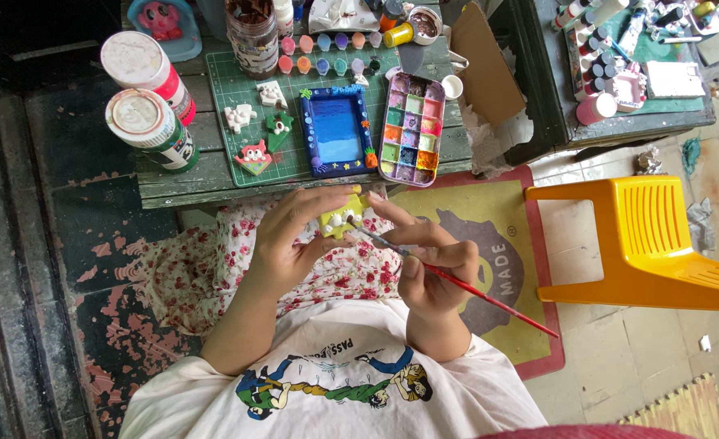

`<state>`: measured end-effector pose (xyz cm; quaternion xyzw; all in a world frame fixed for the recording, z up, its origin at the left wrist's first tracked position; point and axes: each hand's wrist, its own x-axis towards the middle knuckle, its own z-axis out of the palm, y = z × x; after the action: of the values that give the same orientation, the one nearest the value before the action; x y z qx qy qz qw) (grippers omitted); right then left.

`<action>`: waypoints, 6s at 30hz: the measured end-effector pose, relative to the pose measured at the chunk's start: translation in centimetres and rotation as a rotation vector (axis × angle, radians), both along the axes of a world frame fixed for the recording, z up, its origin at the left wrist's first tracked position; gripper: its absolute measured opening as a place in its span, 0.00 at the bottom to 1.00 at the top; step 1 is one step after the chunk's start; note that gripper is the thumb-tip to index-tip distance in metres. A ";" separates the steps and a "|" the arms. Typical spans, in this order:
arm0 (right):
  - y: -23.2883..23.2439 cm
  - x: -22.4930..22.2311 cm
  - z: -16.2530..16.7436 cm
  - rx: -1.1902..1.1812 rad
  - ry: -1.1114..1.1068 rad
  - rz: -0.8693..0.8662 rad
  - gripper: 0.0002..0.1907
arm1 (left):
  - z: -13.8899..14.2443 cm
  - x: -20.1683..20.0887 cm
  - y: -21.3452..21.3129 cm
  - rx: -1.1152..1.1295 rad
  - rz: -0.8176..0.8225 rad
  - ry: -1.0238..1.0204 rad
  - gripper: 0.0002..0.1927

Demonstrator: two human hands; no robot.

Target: The person sits at a workbench painting small clay figurines with a paintbrush. They hold each figurine in one hand, dip the brush into a watercolor palette, and apply paint to the figurine surfaces, working through a pink figurine, a green figurine, and a yellow figurine in turn.

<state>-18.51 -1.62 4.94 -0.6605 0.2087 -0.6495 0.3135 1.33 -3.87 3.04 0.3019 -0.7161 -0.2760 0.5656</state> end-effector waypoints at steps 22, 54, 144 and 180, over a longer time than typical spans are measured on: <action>0.0 -0.2 -0.2 -0.015 0.008 -0.017 0.13 | -0.2 -0.3 0.0 0.016 -0.005 0.009 0.26; 0.1 -0.2 -0.2 0.005 -0.001 0.004 0.12 | 0.1 -0.2 0.0 -0.021 0.014 -0.046 0.26; -26.2 -15.6 -10.3 0.145 0.832 -0.545 0.07 | -10.4 -6.6 -10.2 0.546 -0.160 0.452 0.33; -1.4 -4.0 -0.4 0.129 -0.258 -0.041 0.09 | -4.0 -2.9 -0.7 0.282 -0.311 0.460 0.33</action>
<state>-22.49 -2.97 4.56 -0.5458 0.2215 -0.7205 0.3659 -1.61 -4.54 -0.92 0.1937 -0.5616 -0.5171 0.6162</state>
